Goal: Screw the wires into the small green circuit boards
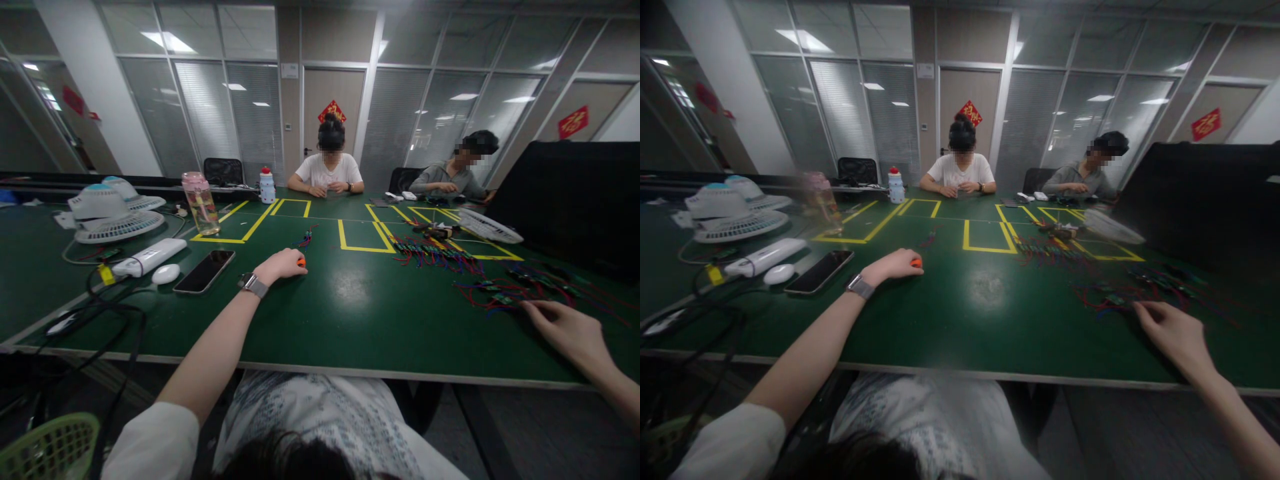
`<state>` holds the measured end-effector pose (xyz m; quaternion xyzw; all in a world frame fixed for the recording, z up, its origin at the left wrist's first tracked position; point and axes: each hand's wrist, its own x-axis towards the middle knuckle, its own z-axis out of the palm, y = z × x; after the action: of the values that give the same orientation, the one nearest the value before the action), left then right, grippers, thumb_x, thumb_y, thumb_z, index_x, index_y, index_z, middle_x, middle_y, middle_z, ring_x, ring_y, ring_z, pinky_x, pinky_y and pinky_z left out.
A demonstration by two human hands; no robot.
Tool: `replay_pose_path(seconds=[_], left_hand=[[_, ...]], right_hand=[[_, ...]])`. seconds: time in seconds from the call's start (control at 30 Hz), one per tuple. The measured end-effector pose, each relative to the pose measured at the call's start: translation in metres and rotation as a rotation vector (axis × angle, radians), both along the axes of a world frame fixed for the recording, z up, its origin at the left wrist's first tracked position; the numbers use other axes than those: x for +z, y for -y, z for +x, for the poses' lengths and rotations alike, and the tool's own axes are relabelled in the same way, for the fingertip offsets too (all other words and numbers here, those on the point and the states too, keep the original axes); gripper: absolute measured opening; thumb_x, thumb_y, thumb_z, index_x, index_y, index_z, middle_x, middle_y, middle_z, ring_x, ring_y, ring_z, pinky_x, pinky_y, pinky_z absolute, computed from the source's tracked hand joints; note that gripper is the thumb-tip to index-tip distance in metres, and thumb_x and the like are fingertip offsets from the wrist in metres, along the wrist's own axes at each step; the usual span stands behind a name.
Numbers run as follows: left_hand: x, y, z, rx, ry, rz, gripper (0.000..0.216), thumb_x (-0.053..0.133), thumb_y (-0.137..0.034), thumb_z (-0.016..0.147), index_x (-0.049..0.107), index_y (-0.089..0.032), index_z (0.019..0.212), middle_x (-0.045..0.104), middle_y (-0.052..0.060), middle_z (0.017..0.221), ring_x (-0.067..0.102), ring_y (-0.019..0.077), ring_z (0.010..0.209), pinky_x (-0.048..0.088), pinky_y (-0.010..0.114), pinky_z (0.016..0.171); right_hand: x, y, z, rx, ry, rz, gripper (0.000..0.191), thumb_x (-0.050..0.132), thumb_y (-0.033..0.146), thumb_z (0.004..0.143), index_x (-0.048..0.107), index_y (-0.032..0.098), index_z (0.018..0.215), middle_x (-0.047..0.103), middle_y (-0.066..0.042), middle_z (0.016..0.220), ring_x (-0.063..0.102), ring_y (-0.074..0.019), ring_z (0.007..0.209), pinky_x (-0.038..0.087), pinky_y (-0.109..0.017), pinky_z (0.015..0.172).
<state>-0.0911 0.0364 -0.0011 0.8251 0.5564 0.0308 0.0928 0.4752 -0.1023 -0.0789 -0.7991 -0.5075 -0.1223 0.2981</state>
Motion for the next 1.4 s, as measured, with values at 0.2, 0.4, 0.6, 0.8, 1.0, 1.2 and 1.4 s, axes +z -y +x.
replay_pose_path(seconds=[0.2,0.4,0.6,0.8,1.0,1.2,1.4], left_hand=[[-0.002,-0.002,-0.001,-0.009,0.005,0.005,0.03,0.061,-0.043,0.078,0.069,-0.021,0.098,0.071,0.007,0.1,0.065,0.0203,0.085,0.046,0.025,0.072],[-0.003,-0.003,-0.001,-0.012,-0.004,-0.003,0.032,0.061,-0.044,0.078,0.068,-0.021,0.099,0.07,0.008,0.101,0.065,0.0211,0.085,0.046,0.026,0.069],[-0.003,-0.002,-0.001,-0.023,-0.011,-0.008,0.03,0.06,-0.043,0.078,0.067,-0.021,0.099,0.069,0.008,0.104,0.065,0.0217,0.087,0.046,0.026,0.071],[-0.001,0.002,0.0,-0.023,-0.027,-0.008,0.03,0.06,-0.043,0.079,0.066,-0.021,0.098,0.068,0.008,0.106,0.065,0.0213,0.089,0.047,0.025,0.072],[-0.002,0.003,0.001,-0.011,-0.049,-0.003,0.028,0.062,-0.04,0.078,0.064,-0.022,0.098,0.068,0.008,0.105,0.064,0.0235,0.091,0.047,0.028,0.073],[-0.004,0.004,0.002,-0.003,-0.062,-0.025,0.032,0.062,-0.043,0.077,0.061,-0.023,0.102,0.067,0.008,0.108,0.065,0.0239,0.089,0.048,0.028,0.07],[-0.005,0.003,0.001,-0.006,-0.053,-0.041,0.033,0.061,-0.044,0.078,0.06,-0.023,0.103,0.066,0.009,0.109,0.064,0.0243,0.09,0.047,0.028,0.069]], right_hand=[[-0.001,0.001,0.0,-0.007,0.026,0.027,0.043,0.047,0.06,0.063,0.066,0.022,0.067,0.071,-0.011,0.072,0.066,-0.0341,0.072,0.051,-0.041,0.064],[0.02,-0.005,-0.051,0.234,0.311,0.192,0.043,0.042,0.051,0.081,0.067,0.016,0.082,0.07,-0.013,0.092,0.066,-0.0281,0.081,0.05,-0.035,0.069],[0.047,-0.063,-0.182,0.768,0.15,-0.014,0.031,0.043,0.041,0.089,0.068,0.023,0.095,0.07,-0.007,0.101,0.065,-0.0253,0.095,0.05,-0.038,0.086],[0.032,-0.165,-0.306,1.033,0.041,-0.225,0.042,0.057,0.031,0.083,0.059,0.022,0.123,0.062,-0.006,0.126,0.056,-0.0244,0.118,0.044,-0.042,0.101],[0.024,-0.25,-0.386,0.921,0.011,-0.272,0.061,0.051,0.013,0.081,0.04,0.007,0.141,0.047,-0.019,0.142,0.052,-0.0241,0.124,0.042,-0.038,0.105],[0.015,-0.279,-0.407,0.903,0.067,-0.335,0.068,0.044,0.011,0.081,0.032,0.024,0.146,0.038,-0.005,0.15,0.037,-0.0231,0.137,0.034,-0.044,0.111],[0.02,-0.282,-0.396,0.889,0.174,-0.403,0.063,0.043,0.013,0.082,0.038,0.02,0.144,0.042,-0.008,0.148,0.041,-0.0243,0.133,0.036,-0.04,0.109]])
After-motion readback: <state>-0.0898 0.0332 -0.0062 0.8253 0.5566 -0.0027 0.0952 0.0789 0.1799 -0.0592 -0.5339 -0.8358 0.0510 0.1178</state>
